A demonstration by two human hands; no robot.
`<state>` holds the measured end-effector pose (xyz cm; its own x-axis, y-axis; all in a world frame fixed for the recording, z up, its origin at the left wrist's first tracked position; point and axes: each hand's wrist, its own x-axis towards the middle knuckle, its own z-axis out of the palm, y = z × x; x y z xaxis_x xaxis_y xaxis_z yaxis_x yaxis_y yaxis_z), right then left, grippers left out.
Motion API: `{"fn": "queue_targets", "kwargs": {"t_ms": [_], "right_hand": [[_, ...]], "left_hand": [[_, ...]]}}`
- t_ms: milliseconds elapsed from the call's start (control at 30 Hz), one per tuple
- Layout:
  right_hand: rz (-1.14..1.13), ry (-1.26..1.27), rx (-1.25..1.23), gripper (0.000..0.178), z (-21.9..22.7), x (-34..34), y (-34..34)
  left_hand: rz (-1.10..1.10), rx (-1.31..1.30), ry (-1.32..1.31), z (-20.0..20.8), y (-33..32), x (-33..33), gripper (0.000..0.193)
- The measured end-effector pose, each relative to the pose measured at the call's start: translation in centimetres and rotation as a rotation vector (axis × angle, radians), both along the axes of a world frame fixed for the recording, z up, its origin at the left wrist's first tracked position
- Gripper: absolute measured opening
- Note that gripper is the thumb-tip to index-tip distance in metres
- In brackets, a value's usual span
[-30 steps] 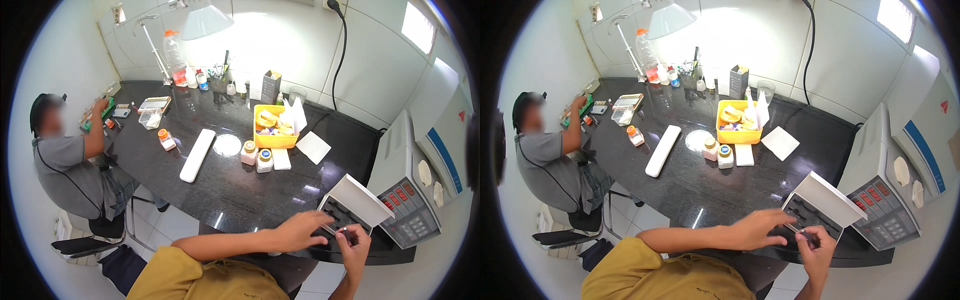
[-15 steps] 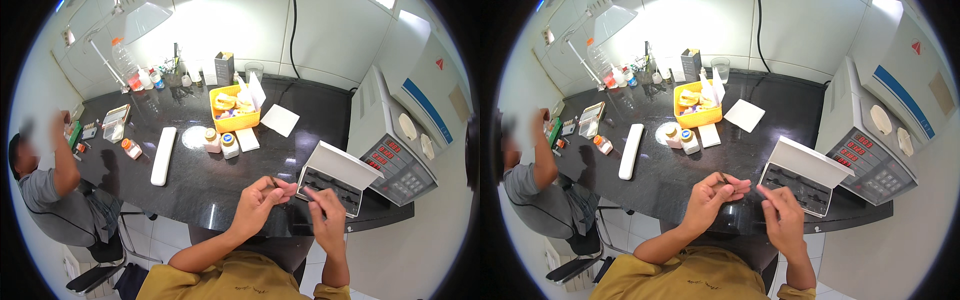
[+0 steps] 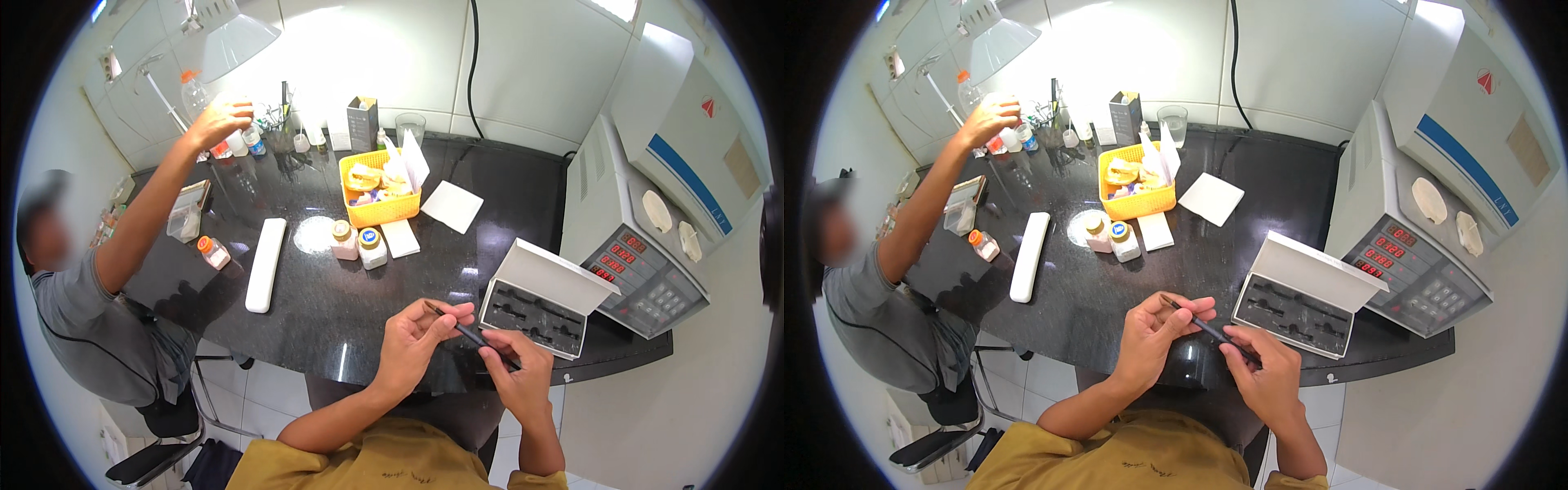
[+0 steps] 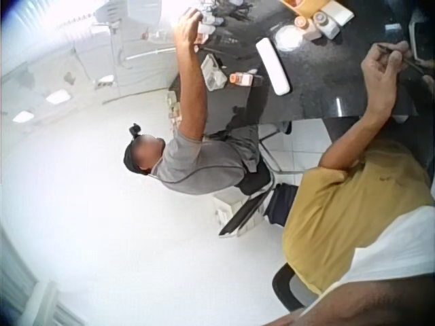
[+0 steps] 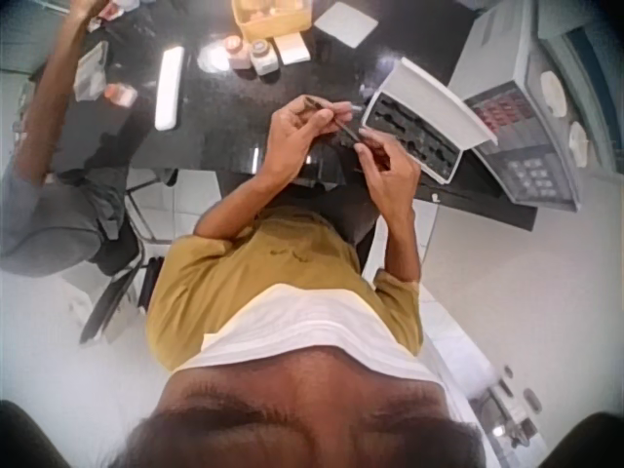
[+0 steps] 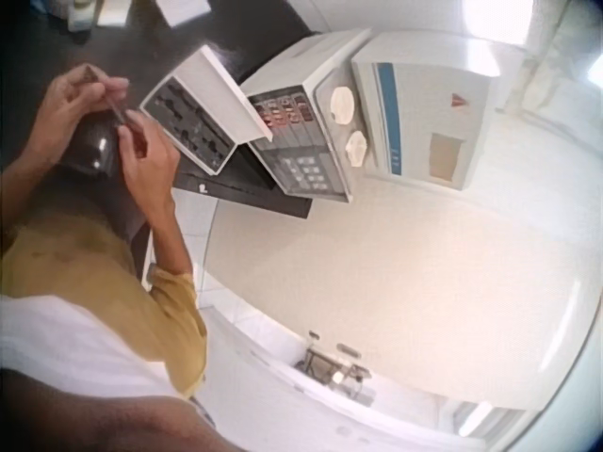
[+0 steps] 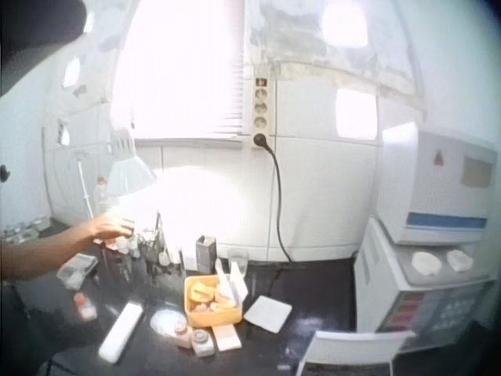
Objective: The person opens a white box and removes a small tool. They scoop a pink powder from a jar and a white powder from another jar onto the table, then add liquid from a squeeze bottle. The person mixes the powders and liquid together with the tool, then wipes the tool with a tissue.
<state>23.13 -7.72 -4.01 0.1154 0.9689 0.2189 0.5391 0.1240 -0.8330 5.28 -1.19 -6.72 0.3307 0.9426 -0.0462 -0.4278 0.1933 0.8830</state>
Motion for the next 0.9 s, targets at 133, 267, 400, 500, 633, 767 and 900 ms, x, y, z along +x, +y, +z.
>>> {"fn": "queue_targets", "kwargs": {"t_ms": [133, 267, 400, 500, 633, 767, 900], "right_hand": [[0.066, 0.433, 0.057, 0.026, -1.2, 0.7, -0.3], [0.174, 0.481, 0.133, 0.025, -1.4, 0.8, 0.1], [0.157, 0.480, 0.093, 0.023, -1.3, -0.2, 1.4], [0.186, 0.408, 0.123, 0.018, -0.4, -0.3, 2.2], [0.121, 0.407, 0.218, 0.016, 4.1, 0.1, 6.9], [0.005, 0.163, 0.402, 0.019, 11.3, -0.2, 18.3], [-0.042, -0.194, 0.455, 0.028, 11.9, 0.9, 31.8]], "left_hand": [[0.009, -0.158, -0.181, -1.0, 0.0, -0.4, 0.018], [-0.044, -0.246, -0.281, -1.7, -0.3, -0.6, 0.021], [-0.096, -0.287, -0.270, -1.5, -0.6, -0.8, 0.034], [-0.069, -0.313, -0.280, -1.5, -0.5, -2.1, 0.041], [0.152, -0.067, 0.033, -1.3, -0.2, -5.7, 0.045], [0.457, 0.400, 0.622, -1.2, -1.6, -9.3, 0.025], [0.519, 0.619, 0.788, -3.3, -1.5, -10.5, 0.025]]}}
